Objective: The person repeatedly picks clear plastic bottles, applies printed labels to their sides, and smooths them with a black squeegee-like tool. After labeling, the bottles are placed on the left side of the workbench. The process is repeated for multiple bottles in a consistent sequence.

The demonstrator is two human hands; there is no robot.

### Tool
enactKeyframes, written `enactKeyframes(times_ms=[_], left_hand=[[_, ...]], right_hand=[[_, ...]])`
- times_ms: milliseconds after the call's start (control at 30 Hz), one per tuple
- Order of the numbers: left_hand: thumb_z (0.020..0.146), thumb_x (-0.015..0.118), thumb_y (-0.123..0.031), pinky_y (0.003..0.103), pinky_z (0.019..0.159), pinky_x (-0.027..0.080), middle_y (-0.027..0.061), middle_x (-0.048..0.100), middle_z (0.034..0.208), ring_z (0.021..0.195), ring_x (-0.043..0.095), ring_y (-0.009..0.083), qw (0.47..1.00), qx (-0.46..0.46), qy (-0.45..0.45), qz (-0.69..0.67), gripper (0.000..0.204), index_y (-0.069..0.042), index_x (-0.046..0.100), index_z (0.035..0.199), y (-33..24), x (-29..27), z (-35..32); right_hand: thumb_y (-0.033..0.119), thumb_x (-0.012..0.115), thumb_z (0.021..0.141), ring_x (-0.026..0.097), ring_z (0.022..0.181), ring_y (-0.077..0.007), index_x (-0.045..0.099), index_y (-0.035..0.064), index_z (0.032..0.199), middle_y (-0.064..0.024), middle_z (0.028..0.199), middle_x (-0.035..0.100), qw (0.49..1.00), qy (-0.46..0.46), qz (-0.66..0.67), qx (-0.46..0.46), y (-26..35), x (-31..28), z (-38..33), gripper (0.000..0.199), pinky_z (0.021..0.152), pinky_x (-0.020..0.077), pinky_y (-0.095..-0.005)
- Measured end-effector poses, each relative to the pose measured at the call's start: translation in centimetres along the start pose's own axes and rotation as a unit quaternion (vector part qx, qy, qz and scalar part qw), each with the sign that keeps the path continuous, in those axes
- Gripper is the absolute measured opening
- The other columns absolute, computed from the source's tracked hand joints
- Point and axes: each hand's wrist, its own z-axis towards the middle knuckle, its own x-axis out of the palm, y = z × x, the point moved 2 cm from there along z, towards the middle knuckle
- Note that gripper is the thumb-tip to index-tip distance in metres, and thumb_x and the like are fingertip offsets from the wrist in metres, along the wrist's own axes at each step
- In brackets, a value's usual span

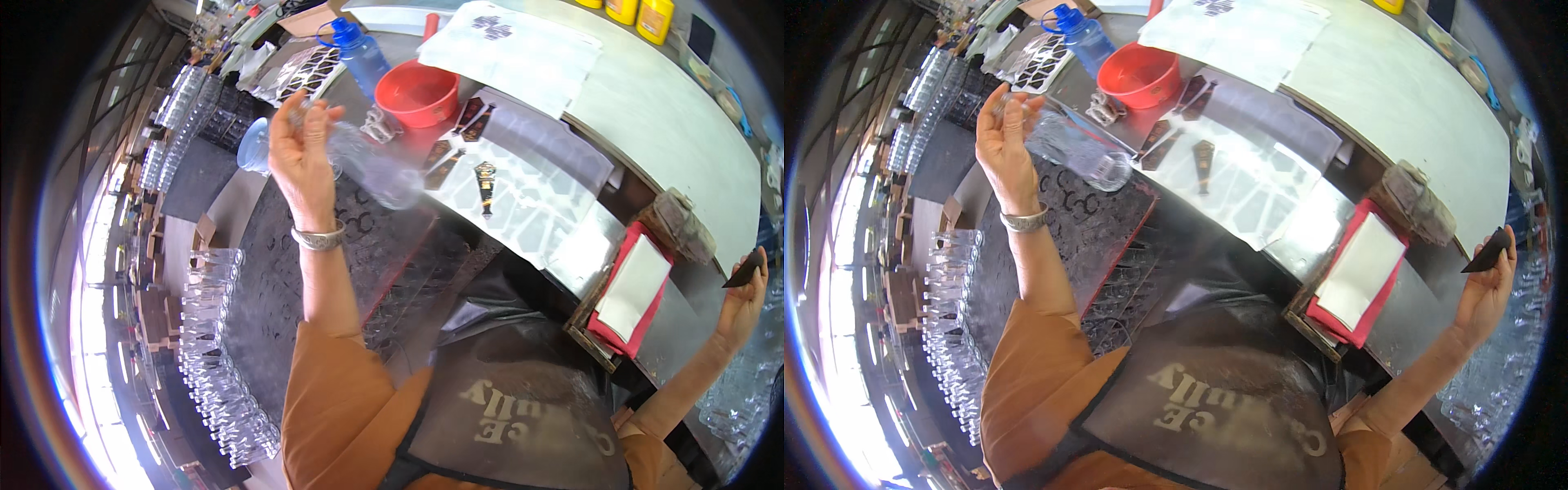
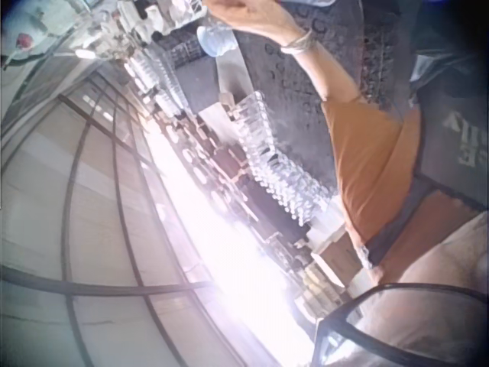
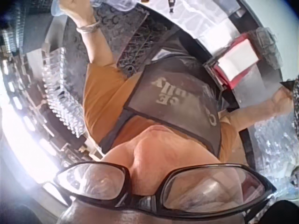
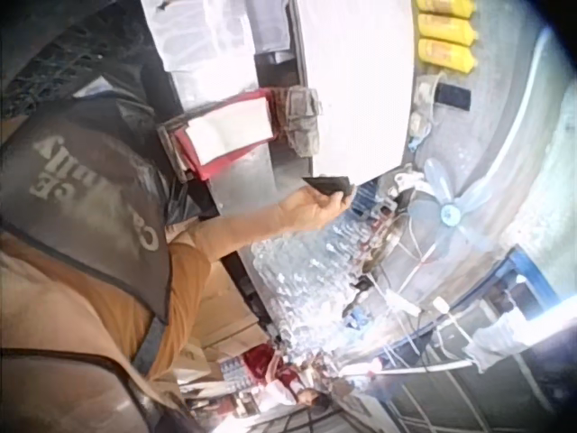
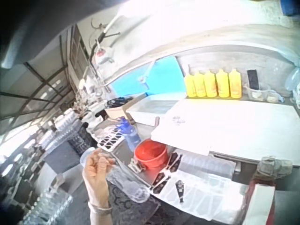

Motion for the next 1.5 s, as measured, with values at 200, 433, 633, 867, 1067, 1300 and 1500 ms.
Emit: enactKeyframes(times_ms=[200,433,633,867,1067,1300,1500], left_hand=[[0.097,0.065,-0.018,0.033,0.077,0.054,0.0141,0.071,0.098,0.085,0.072,0.0197,0.949,0.016,-0.165,0.27,0.034,0.001,0.058,0.125,13.8,-12.6,2.1],[0.091,0.07,-0.024,0.039,0.076,0.052,0.0146,0.066,0.089,0.077,0.065,0.0262,0.896,0.005,-0.253,0.366,0.036,-0.001,0.063,0.119,25.0,-20.4,5.0],[0.089,0.073,-0.029,0.04,0.084,0.055,0.0155,0.072,0.104,0.094,0.071,0.0301,0.879,-0.011,-0.279,0.386,0.041,-0.003,0.065,0.119,29.5,-22.9,8.0],[0.084,0.079,-0.025,0.042,0.078,0.055,0.0121,0.069,0.094,0.086,0.07,0.0305,0.844,-0.033,-0.312,0.435,0.033,-0.003,0.068,0.107,36.5,-22.1,8.9],[0.091,0.061,-0.036,0.042,0.079,0.054,0.0094,0.072,0.099,0.093,0.069,0.0268,0.655,0.104,-0.113,0.74,0.028,-0.012,0.073,0.096,40.8,-29.8,14.6],[0.074,0.083,-0.047,0.051,0.067,0.053,0.024,0.068,0.081,0.073,0.066,0.041,0.778,0.139,-0.343,0.507,0.055,0.005,0.068,0.083,35.9,-25.9,14.3],[0.095,0.067,-0.022,0.039,0.1,0.051,0.0196,0.069,0.122,0.112,0.065,0.0323,0.88,0.291,-0.271,0.26,0.034,0.008,0.071,0.109,13.5,-4.7,14.5]], right_hand=[[0.013,0.048,0.105,0.057,0.116,-0.0163,0.045,-0.0009,0.145,-0.0093,0.133,0.057,0.999,0.025,-0.013,0.018,-0.6,0.3,2.8,0.043,0.106,0.0452,-0.0321],[0.013,0.049,0.105,0.056,0.117,-0.0156,0.046,0.001,0.147,-0.009,0.134,0.057,0.999,-0.007,-0.047,0.014,0.2,2.7,3.4,0.044,0.107,0.0432,-0.0313],[0.013,0.05,0.104,0.055,0.12,-0.0167,0.046,0.0006,0.146,-0.0085,0.14,0.055,0.992,0.004,-0.127,-0.017,1.1,0.7,4.0,0.044,0.109,0.0424,-0.0315],[0.014,0.049,0.105,0.054,0.122,-0.0156,0.046,-0.0001,0.146,-0.0081,0.142,0.054,0.995,0.03,-0.087,0.033,2.2,-1.3,2.6,0.044,0.106,0.0432,-0.03],[0.017,0.051,0.103,0.059,0.121,-0.0212,0.054,-0.0003,0.138,-0.0124,0.132,0.062,0.999,-0.025,-0.042,0.012,0.0,1.1,-0.1,0.039,0.105,0.0458,-0.038],[0.03,0.056,0.103,0.06,0.074,-0.0132,0.063,0.0009,0.121,-0.0024,0.08,0.063,0.975,-0.168,-0.096,-0.108,9.9,-7.3,-4.8,0.035,0.07,0.0479,-0.0286],[0.025,0.064,0.098,0.064,0.083,-0.0124,0.069,0.0011,0.117,-0.0074,0.1,0.072,0.745,-0.258,-0.512,-0.34,14.0,-8.2,-0.5,0.03,0.075,0.0507,-0.0264]])
